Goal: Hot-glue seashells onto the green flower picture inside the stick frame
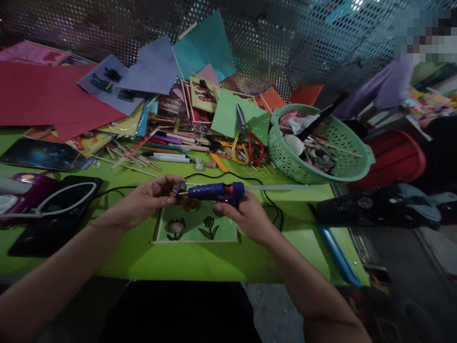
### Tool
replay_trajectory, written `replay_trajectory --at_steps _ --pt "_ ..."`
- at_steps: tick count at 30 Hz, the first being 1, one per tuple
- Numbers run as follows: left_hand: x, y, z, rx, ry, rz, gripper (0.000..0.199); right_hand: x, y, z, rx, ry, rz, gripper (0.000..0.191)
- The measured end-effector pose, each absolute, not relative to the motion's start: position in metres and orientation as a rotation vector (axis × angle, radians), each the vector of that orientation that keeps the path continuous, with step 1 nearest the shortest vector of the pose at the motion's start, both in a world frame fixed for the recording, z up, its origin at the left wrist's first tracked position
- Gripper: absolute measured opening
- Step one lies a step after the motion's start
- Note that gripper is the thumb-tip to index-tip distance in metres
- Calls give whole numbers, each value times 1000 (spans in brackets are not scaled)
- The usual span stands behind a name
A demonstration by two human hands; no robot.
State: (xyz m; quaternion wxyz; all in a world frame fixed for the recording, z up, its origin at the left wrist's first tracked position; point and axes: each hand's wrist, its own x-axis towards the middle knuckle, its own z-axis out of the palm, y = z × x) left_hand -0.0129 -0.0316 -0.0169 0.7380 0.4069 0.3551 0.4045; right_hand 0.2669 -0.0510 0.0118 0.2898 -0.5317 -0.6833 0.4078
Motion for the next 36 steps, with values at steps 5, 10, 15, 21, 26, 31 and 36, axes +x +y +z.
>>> replay_trajectory --at_steps 5,10,15,21,26,31,36 --pt "-13 -32 -14 906 782 878 43 268 -51 10 -1403 -1889 1038 36" --pt "-13 -32 -15 927 773 875 42 270 -50 8 -1420 -1894 985 38" --pt "-13 -32 -16 943 754 866 43 269 -50 10 -1437 -1860 949 38" --pt "-13 -33 -13 922 779 878 42 265 -52 18 -1356 -1630 1186 41" --pt "-14 -33 -15 924 771 876 43 264 -55 21 -1330 -1457 1335 44" --pt "-14 -34 -13 930 756 880 42 267 -56 17 -1313 -1431 1362 47" --pt "-14 -34 -13 928 755 873 41 267 -56 15 -1300 -1413 1386 47"
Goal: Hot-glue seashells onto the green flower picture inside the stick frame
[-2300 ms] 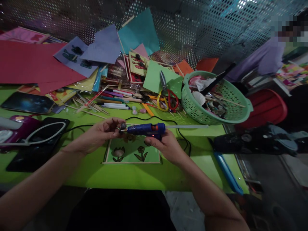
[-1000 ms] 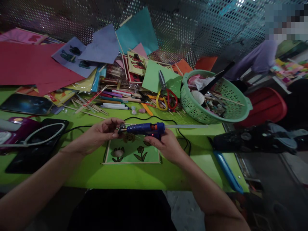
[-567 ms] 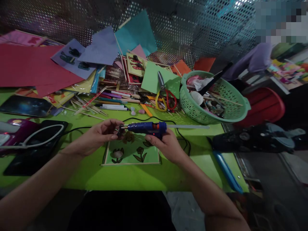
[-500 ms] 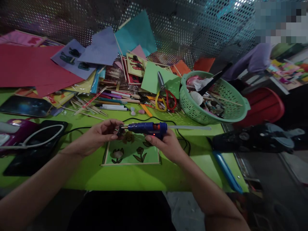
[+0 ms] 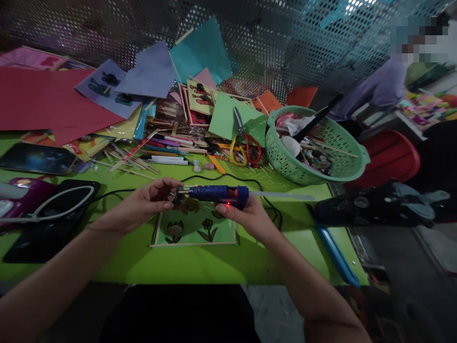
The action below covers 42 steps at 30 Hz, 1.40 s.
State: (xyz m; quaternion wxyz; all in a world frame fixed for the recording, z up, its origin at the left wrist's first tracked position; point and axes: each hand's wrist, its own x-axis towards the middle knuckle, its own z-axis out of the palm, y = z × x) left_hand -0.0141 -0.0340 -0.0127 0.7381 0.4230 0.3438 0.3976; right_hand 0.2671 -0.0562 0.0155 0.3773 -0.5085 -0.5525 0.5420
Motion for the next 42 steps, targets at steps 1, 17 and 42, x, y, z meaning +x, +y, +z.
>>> replay_trajectory --at_steps 1,17,42 --pt "-14 -34 -13 932 762 868 41 267 -56 16 -1299 -1405 1393 46" --pt "-15 -34 -15 951 757 860 43 266 -56 11 -1313 -1524 1369 48" --pt "-15 -34 -15 945 751 861 43 265 -56 11 -1282 -1569 1302 43"
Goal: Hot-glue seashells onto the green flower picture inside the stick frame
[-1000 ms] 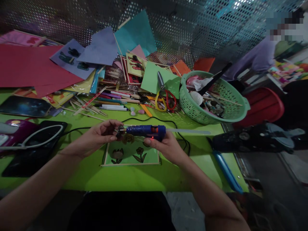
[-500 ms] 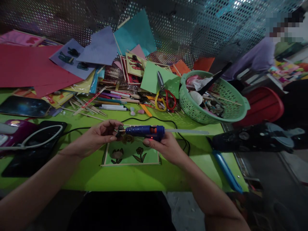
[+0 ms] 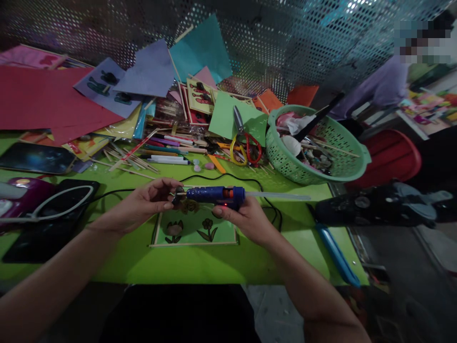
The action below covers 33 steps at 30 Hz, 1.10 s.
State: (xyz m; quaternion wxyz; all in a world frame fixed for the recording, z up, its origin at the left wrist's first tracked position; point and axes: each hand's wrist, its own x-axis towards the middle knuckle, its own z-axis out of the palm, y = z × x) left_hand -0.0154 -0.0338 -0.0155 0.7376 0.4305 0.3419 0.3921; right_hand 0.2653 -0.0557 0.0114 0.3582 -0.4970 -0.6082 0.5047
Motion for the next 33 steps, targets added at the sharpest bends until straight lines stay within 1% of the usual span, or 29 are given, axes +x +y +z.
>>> replay_trajectory --at_steps 14,22,33 --pt "-15 -33 -18 946 712 862 42 266 -53 11 -1348 -1620 1194 44" --pt "-15 -34 -14 938 713 863 41 266 -54 11 -1336 -1598 1246 39" --pt "-16 -32 -17 927 698 833 42 266 -52 14 -1324 -1602 1207 38"
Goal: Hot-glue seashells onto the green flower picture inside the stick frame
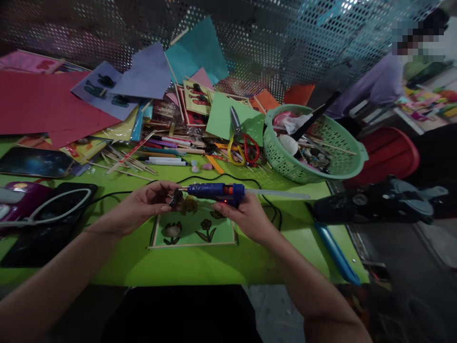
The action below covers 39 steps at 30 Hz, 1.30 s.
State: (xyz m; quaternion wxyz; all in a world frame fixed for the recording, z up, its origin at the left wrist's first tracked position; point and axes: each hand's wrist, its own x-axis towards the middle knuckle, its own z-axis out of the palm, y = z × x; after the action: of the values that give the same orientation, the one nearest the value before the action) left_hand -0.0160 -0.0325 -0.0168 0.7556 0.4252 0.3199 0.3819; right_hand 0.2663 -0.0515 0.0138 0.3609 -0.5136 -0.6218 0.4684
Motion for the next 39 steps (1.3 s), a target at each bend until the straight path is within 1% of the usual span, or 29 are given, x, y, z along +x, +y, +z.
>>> replay_trajectory --at_steps 18,24,30,36,39 --pt "-15 -33 -14 925 727 876 40 265 -54 16 -1328 -1595 1244 44" --pt "-15 -32 -12 937 722 866 40 264 -55 17 -1294 -1607 1301 40" --pt "-15 -32 -13 918 717 872 40 266 -56 14 -1300 -1636 1285 42" --pt "-15 -32 -15 899 718 891 41 270 -58 8 -1270 -1664 1303 38" --pt "-14 -32 -16 907 721 895 41 268 -59 9 -1269 -1657 1308 39"
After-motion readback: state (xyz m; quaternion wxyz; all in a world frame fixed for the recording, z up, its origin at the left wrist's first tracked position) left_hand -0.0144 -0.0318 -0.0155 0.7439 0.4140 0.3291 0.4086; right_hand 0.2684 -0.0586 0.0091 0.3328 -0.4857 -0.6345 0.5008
